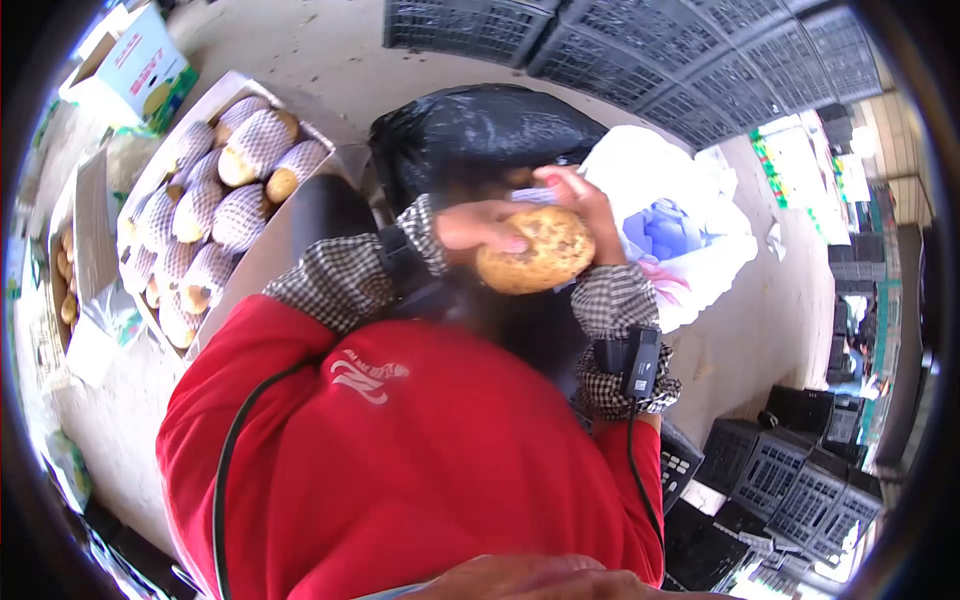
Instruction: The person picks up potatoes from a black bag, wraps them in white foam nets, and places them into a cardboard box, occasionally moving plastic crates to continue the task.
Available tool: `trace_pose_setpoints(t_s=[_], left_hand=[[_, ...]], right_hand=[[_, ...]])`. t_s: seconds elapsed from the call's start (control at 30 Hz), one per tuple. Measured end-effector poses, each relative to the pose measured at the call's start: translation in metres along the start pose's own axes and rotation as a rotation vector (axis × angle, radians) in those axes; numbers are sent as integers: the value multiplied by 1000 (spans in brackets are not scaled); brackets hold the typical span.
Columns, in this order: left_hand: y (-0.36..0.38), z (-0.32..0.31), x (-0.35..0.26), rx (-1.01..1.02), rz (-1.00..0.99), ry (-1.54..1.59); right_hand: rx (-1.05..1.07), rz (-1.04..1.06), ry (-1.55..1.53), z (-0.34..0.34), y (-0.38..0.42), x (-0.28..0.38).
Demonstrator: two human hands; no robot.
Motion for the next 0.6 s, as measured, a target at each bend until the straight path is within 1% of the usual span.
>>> trace_pose_setpoints(t_s=[0.03,0.1,0.17,0.2,0.23,0.27,0.33,0.37,0.4,0.43,0.47,0.5,0.53,0.57,0.6], left_hand=[[3,-4,-6,4,-47,17],[15,8,-14,-36,-128,132],[28,17,-23,-85,-156,323],[31,22,-26,-40,-152,386],[36,28,-30,-57,-172,390],[40,31,-34,-81,-200,393],[54,36,-47,-177,-268,335],[59,47,-45,-223,-253,283],[64,53,-49,-246,-260,222],[66,56,-53,-259,-259,162],[74,69,-59,-449,-297,66],[82,76,-64,-543,-327,-56],[89,83,-69,-636,-357,-176],[98,90,-72,-726,-382,-295],[103,99,-70,-743,-382,-156]], right_hand=[[3,-81,-211,-4,-6,-7],[-140,-303,-849,-3,-1,-23],[-63,-349,-900,-37,6,-41],[-26,-346,-886,-53,13,-26],[10,-342,-872,-69,21,-12],[80,-260,-898,-77,15,-18],[116,-342,-1067,-93,-3,-13],[64,-518,-1192,-98,-8,-15],[-26,-363,-947,-78,-20,-22],[-123,-198,-702,-64,-30,-15],[-189,-78,-521,-59,-36,-6],[-259,43,-336,-59,-38,15],[-242,132,-226,-70,-38,32],[-183,282,-62,-85,-42,42],[-86,380,152,-110,-41,64]])
Point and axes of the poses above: each hand's wrist, its own y-axis away from the middle knuckle, its own z-axis out of the back of the hand, x = y × z, the point moved 9 cm from there along -y, towards the middle knuckle
